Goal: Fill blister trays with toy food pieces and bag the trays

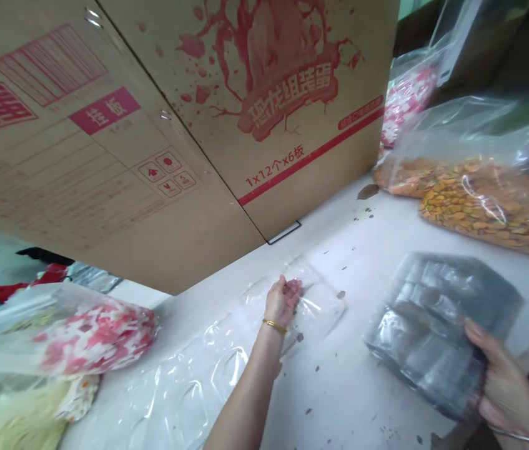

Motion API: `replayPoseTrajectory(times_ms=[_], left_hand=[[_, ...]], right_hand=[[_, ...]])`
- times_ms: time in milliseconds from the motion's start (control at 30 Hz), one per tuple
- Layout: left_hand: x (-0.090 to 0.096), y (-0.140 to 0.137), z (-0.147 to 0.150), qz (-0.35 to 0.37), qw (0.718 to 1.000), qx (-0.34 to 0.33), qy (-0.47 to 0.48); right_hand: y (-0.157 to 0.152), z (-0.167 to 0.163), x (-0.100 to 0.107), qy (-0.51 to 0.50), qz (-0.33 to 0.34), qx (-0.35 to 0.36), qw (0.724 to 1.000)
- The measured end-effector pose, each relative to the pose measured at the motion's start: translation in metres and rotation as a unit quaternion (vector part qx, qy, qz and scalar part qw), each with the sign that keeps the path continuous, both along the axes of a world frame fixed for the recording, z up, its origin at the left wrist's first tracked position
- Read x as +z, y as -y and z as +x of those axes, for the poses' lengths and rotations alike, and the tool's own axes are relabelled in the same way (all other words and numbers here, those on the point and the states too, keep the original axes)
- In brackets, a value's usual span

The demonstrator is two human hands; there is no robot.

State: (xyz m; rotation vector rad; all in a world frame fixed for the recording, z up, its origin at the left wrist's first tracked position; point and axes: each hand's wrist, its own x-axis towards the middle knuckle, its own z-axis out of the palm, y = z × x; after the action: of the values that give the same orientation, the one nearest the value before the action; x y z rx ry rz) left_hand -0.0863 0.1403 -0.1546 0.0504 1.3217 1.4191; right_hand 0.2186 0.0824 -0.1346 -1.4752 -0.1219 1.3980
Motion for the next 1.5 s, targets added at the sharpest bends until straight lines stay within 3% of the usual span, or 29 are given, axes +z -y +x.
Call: replayPoseTrajectory(times_ms=[133, 233, 300, 367, 433, 500, 533, 600, 733, 833, 1000, 1100, 1200, 1267, 1367, 1433, 1500], left_hand=[[0.006, 0.019, -0.011, -0.026, 0.991, 0.047, -0.125], [0.02, 0.035, 0.002, -0.006, 0.956, 0.05, -0.289], [0.044, 0.046, 0.021, 0.044, 0.928, -0.024, -0.369], [0.076, 0.055, 0.044, 0.111, 0.898, -0.166, -0.393], [0.106, 0.06, 0.066, 0.172, 0.849, -0.318, -0.387], [0.124, 0.062, 0.082, 0.197, 0.812, -0.398, -0.38], [0.128, 0.063, 0.088, 0.194, 0.808, -0.409, -0.378], [0.127, 0.063, 0.097, 0.169, 0.825, -0.402, -0.36], [0.11, 0.065, 0.109, 0.136, 0.896, -0.342, -0.249], [0.103, 0.069, 0.12, 0.138, 0.925, -0.308, -0.176], [0.103, 0.06, 0.131, 0.159, 0.949, -0.255, -0.098], [0.1, 0.031, 0.126, 0.177, 0.963, -0.191, -0.073], [0.084, -0.011, 0.113, 0.2, 0.974, -0.102, -0.043], [0.065, -0.038, 0.102, 0.173, 0.982, -0.067, -0.028], [0.034, -0.058, 0.087, 0.076, 0.994, -0.039, -0.066], [0.02, -0.055, 0.08, 0.027, 0.994, -0.015, -0.104], [0.017, -0.04, 0.077, 0.019, 0.989, 0.006, -0.149]], right_hand=[[0.009, -0.026, 0.007, -0.093, -0.009, 0.049, 0.994], [0.015, -0.046, 0.019, -0.108, 0.002, 0.121, 0.987], [0.018, -0.058, 0.029, -0.104, 0.026, 0.16, 0.981], [0.02, -0.068, 0.037, -0.09, 0.072, 0.196, 0.974], [0.023, -0.076, 0.042, -0.07, 0.121, 0.211, 0.967], [0.025, -0.081, 0.045, -0.057, 0.148, 0.21, 0.965], [0.027, -0.082, 0.045, -0.054, 0.151, 0.206, 0.965], [0.031, -0.082, 0.045, -0.058, 0.147, 0.205, 0.966], [0.041, -0.075, 0.042, -0.101, 0.129, 0.197, 0.967], [0.047, -0.067, 0.036, -0.156, 0.097, 0.181, 0.966], [0.049, -0.048, 0.017, -0.238, 0.044, 0.098, 0.965], [0.044, -0.024, 0.008, -0.247, 0.024, 0.021, 0.969], [0.037, 0.01, 0.0, -0.212, 0.022, -0.051, 0.976], [0.034, 0.031, -0.005, -0.169, 0.038, -0.1, 0.98], [0.033, 0.05, -0.012, -0.103, 0.061, -0.132, 0.984], [0.034, 0.05, -0.013, -0.078, 0.059, -0.12, 0.988], [0.034, 0.04, -0.011, -0.075, 0.048, -0.095, 0.992]])
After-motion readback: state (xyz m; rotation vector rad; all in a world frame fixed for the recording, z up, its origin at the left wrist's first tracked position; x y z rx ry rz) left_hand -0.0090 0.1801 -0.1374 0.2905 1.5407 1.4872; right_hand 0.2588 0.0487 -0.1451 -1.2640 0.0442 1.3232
